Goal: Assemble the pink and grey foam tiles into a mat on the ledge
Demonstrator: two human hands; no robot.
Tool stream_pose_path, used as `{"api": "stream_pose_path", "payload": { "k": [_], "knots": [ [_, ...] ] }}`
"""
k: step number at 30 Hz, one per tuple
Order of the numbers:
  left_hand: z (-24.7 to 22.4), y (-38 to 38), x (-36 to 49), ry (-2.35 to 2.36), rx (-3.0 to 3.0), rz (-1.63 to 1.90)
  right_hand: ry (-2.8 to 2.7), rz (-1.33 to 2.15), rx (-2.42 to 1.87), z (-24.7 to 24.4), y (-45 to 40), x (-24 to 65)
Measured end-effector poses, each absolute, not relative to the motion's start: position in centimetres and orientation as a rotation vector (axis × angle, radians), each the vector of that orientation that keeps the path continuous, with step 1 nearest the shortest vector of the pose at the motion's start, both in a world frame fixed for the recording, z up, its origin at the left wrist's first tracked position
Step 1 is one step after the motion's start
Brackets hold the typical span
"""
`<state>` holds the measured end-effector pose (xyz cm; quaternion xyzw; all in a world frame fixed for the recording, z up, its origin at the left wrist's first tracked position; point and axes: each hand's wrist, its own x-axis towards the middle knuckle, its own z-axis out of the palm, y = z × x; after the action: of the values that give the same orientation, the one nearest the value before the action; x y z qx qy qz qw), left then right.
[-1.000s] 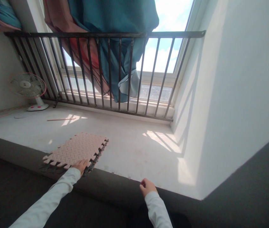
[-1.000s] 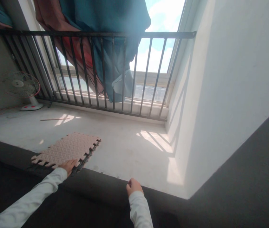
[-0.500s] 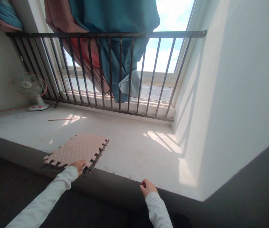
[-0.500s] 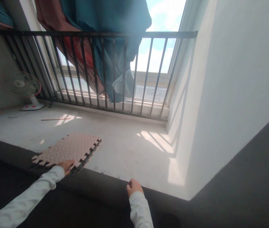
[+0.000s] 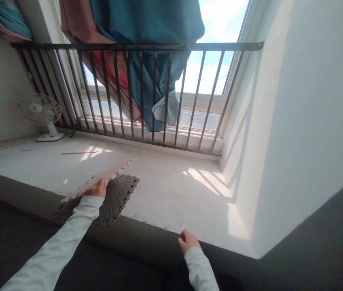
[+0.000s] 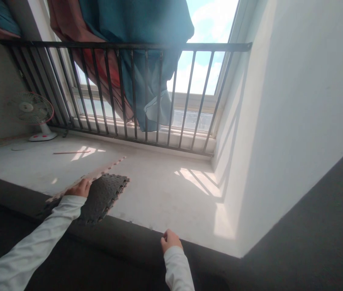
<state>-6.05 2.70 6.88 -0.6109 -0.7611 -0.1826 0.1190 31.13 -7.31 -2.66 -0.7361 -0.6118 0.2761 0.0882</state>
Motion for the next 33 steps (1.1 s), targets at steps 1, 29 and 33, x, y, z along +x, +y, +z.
{"api": "stream_pose_path", "payload": {
  "k": [1, 29, 33],
  "knots": [
    [7.9, 2.7, -5.5, -2.223, -1.700, -0.626, -1.822, 0.817, -2.193, -2.7, -7.3, 31.1],
    [-5.8, -5.2, 20.6, -1.573, -3.043, -0.126, -1.245, 0.770, -2.152, -6.1, -6.7, 32.6],
    [-4.9, -5.2, 16.6, -1.723, -2.894, -0.124, -1.092, 0.782, -2.099, -6.8, -6.0, 33.1]
  ]
}}
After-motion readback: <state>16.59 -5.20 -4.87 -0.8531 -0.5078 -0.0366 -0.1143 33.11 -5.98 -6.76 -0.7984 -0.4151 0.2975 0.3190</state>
